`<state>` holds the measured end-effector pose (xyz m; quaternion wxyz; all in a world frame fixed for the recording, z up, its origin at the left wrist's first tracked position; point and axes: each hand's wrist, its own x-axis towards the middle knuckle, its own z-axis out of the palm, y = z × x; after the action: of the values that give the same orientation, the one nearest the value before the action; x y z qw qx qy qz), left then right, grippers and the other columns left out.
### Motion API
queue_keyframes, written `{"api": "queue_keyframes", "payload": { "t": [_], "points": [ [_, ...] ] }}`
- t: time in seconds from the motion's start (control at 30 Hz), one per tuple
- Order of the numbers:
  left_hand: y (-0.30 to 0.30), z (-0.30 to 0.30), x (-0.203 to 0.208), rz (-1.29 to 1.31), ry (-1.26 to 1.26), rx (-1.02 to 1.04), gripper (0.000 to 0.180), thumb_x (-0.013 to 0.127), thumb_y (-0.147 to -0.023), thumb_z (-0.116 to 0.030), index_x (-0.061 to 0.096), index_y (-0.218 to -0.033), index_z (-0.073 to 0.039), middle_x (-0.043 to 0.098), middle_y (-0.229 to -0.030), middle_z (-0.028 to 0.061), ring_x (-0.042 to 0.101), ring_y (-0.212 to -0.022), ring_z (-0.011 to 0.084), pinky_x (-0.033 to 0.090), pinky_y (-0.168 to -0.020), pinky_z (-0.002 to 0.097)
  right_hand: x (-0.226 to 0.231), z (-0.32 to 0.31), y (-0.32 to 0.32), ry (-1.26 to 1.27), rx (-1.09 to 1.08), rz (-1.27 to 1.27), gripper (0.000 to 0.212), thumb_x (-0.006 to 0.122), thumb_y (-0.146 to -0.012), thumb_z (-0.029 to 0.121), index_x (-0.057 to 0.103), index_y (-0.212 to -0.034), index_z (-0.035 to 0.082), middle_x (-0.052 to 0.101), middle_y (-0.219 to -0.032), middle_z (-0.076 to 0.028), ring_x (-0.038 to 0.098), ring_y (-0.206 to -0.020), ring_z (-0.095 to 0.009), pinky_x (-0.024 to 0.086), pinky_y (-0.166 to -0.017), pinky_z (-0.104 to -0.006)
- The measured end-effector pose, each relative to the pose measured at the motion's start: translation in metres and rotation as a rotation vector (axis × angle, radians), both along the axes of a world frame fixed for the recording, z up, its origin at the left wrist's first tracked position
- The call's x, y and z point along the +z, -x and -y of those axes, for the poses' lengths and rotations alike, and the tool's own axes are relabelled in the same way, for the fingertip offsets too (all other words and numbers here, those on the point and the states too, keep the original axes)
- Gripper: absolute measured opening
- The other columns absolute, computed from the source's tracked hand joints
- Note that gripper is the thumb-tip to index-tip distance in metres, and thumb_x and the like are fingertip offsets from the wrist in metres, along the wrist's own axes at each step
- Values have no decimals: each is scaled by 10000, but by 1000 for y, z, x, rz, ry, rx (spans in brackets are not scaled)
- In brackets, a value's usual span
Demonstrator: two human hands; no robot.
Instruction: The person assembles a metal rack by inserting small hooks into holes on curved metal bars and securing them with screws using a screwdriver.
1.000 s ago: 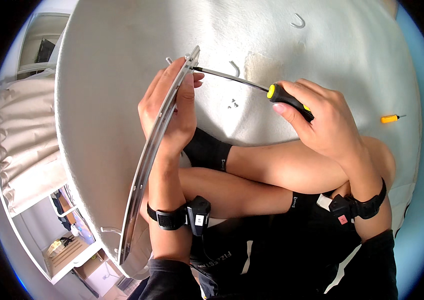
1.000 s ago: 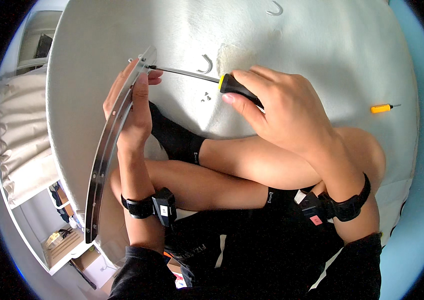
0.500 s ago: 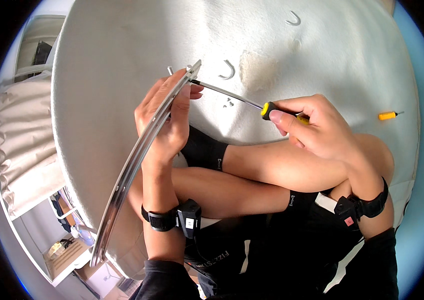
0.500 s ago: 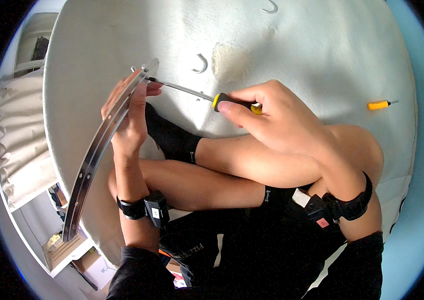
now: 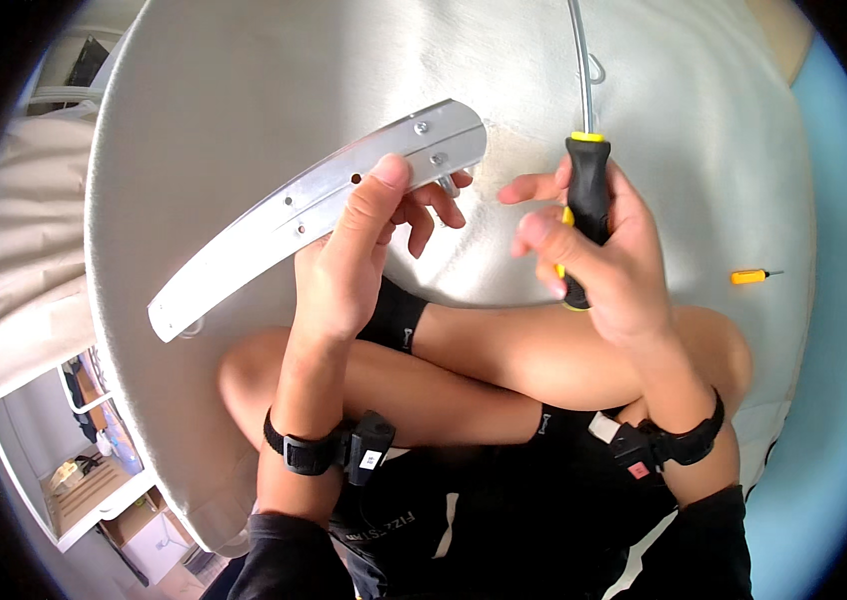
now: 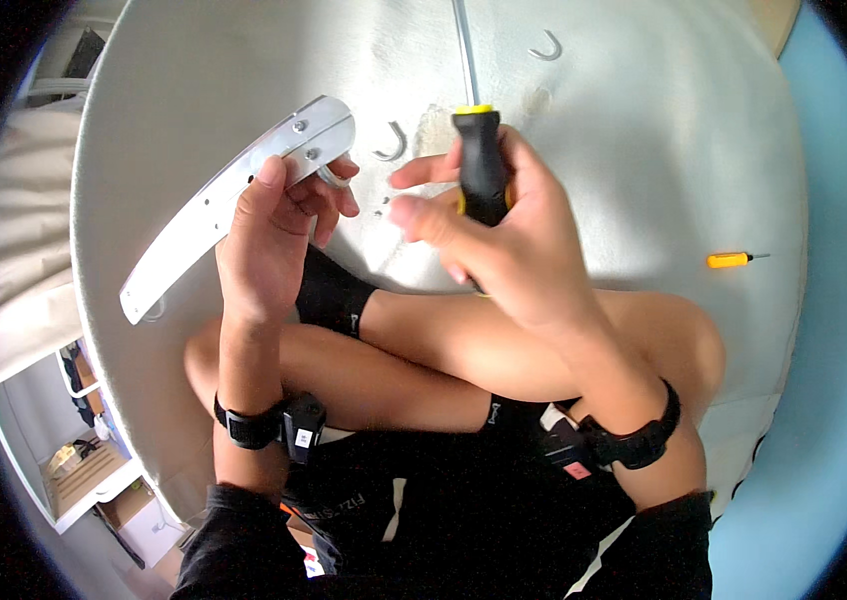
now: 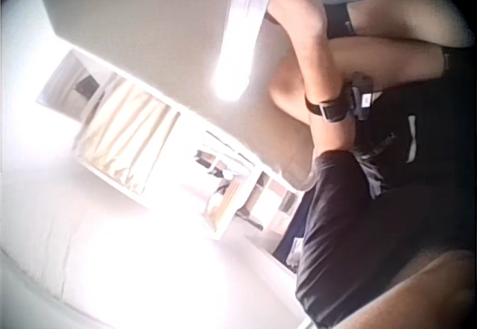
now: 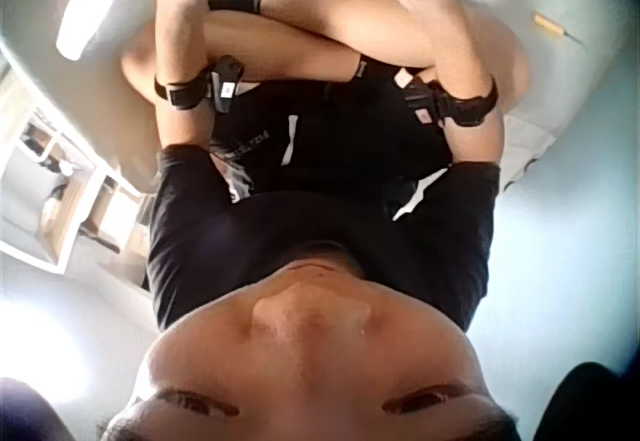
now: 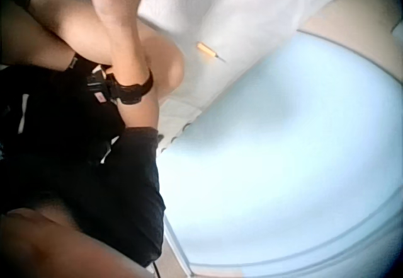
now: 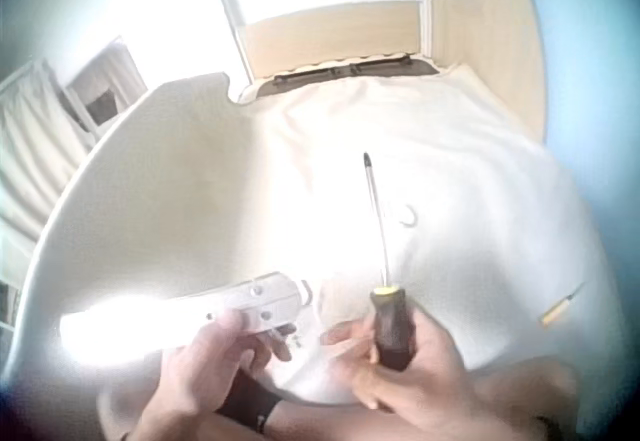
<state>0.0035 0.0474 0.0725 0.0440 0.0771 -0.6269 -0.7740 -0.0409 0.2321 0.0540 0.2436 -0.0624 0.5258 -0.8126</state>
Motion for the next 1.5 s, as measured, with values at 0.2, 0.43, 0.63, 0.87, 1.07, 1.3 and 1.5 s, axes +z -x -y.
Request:
{"api": "queue_keyframes", "payload": {
  "t": [0.2,0.43,0.63,0.87,1.07,1.3,1.5],
  "points": [
    [0,-18,-3,-13,-16,-15,299,593,-917,-256,610,-969,37,617,-776,98,539,-650,126,424,-590,242,-3,6,-7,-8,-35,-61,354,761,-786,92,462,-969,44,660,-929,-106,572,-606,-60,423,-488,-181],
    [-7,-12,-9,64,-3,-55,262,627,-893,-238,640,-815,11,579,-686,43,515,-618,111,391,-555,241,-4,9,-9,-95,-36,-191,310,713,-799,37,470,-991,33,618,-758,-82,508,-529,-75,388,-464,-205],
    [-8,-15,-3,163,-404,-113,280,591,-917,-239,640,-816,18,559,-669,43,506,-641,132,385,-590,263,-3,13,-12,91,-38,-105,301,711,-801,31,466,-977,23,621,-788,-96,547,-592,-103,432,-505,-235],
    [-4,-17,-6,139,-416,-147,292,581,-925,-249,645,-846,25,552,-670,51,498,-654,140,390,-616,268,-4,7,-8,71,-20,-149,313,685,-807,-42,419,-966,1,636,-845,-152,693,-802,-243,594,-718,-351],
    [-4,-15,-10,131,-483,-192,293,580,-926,-251,649,-849,24,556,-670,48,501,-653,138,393,-609,266,-2,7,-8,139,-6,-96,305,687,-795,-61,431,-950,-5,632,-850,-159,693,-788,-249,597,-696,-360],
    [-4,-17,-7,110,-457,-193,294,579,-926,-257,655,-854,18,556,-669,39,504,-653,134,390,-598,264,-1,5,-8,155,-20,-159,285,669,-804,-72,432,-946,0,637,-850,-176,690,-758,-260,596,-672,-371],
    [-5,-16,-11,116,-515,-204,293,568,-932,-265,644,-846,5,551,-680,37,496,-658,133,384,-603,263,0,11,-12,221,-11,-34,295,686,-805,-42,438,-956,10,653,-848,-179,683,-738,-235,563,-630,-305]
  ]
}}
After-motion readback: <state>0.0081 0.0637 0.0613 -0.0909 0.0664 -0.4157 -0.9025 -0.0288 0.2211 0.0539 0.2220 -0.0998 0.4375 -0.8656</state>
